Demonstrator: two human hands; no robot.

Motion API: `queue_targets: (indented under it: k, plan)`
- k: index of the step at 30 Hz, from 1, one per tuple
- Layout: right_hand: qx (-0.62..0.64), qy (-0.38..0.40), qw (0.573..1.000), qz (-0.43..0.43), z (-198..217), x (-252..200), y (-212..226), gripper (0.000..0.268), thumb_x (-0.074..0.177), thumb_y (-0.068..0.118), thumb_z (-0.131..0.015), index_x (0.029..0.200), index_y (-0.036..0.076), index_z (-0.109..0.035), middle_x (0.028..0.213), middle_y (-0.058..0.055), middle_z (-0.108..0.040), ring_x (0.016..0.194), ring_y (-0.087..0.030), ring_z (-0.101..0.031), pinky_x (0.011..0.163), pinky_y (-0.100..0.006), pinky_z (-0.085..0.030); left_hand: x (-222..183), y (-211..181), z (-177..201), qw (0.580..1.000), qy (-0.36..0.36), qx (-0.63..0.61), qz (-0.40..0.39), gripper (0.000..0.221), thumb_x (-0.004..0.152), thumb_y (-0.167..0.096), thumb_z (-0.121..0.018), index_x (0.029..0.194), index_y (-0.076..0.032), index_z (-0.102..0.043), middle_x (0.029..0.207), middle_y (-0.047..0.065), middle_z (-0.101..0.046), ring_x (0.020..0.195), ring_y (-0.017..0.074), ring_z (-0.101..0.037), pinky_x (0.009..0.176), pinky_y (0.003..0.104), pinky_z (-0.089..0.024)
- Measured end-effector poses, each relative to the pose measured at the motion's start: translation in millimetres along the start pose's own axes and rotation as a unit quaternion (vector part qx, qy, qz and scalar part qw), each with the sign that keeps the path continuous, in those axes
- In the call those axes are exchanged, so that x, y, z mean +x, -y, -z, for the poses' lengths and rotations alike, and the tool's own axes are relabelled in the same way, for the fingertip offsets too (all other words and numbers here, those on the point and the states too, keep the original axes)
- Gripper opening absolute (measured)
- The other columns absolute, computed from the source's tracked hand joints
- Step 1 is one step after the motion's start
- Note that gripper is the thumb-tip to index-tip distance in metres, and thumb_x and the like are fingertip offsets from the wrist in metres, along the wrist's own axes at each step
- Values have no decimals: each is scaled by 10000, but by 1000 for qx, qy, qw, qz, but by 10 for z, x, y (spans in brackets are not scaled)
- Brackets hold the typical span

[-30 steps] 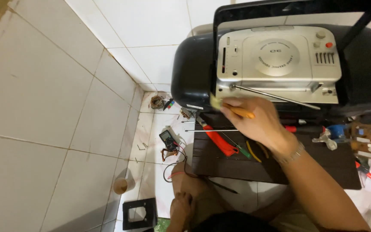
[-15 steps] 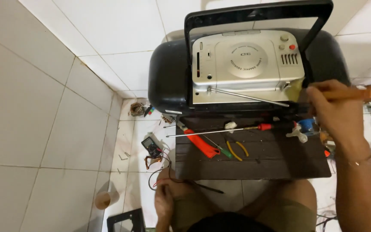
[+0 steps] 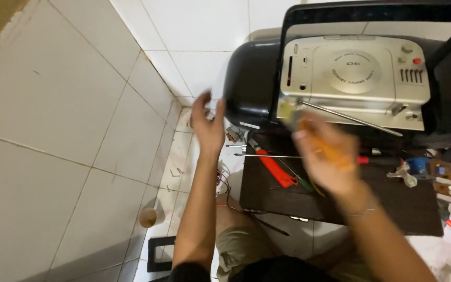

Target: Reassembling a boombox by fitting the top cover, cleaning components with a brush, and securing the housing with screws.

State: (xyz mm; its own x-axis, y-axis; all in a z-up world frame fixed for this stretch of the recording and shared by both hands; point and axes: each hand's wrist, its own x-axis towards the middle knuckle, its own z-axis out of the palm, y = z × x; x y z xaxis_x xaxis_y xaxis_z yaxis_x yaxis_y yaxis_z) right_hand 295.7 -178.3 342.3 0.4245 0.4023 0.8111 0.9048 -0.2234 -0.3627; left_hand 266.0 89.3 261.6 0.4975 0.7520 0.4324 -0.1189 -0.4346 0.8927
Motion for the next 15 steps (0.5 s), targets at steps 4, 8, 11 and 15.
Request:
queue_targets:
  k: [4, 8, 11, 15]
  plan:
    - [37, 37, 992, -115, -778, -286, 96, 212, 909, 203, -747, 1108, 135, -771, 1028, -104, -795, 908, -318, -760, 725, -387, -609, 397, -130, -354, 995, 95, 12, -16, 770, 896, -404, -827, 1480, -7, -521, 1489, 321, -492, 1439, 501, -421, 1230, 549, -322]
    - [-29, 31, 990, -132, -906, -281, 279, 316, 942, 189, -694, 1236, 79, -721, 910, -174, -757, 819, -368, -736, 642, -451, -576, 495, -118, -459, 969, 213, 15, 121, 893, 868, -602, -782, 1590, -204, -440, 1668, 133, -354, 1532, 366, -343, 1267, 475, -275]
    - [-23, -6, 993, -118, -958, -321, 315, 318, 977, 126, -670, 1279, 37, -713, 871, -172, -720, 783, -358, -716, 630, -407, -578, 459, -69, -444, 968, 209, 6, 137, 882, 872, -616, -779, 1591, -232, -443, 1677, 91, -350, 1530, 357, -357, 1258, 477, -292]
    - [-14, -38, 995, -92, -953, -340, 234, 331, 993, 120, -675, 1320, 99, -724, 875, -133, -672, 794, -347, -699, 635, -399, -556, 487, -12, -510, 968, 206, 7, 145, 867, 871, -566, -794, 1584, -219, -442, 1655, 131, -384, 1520, 347, -358, 1273, 454, -297]
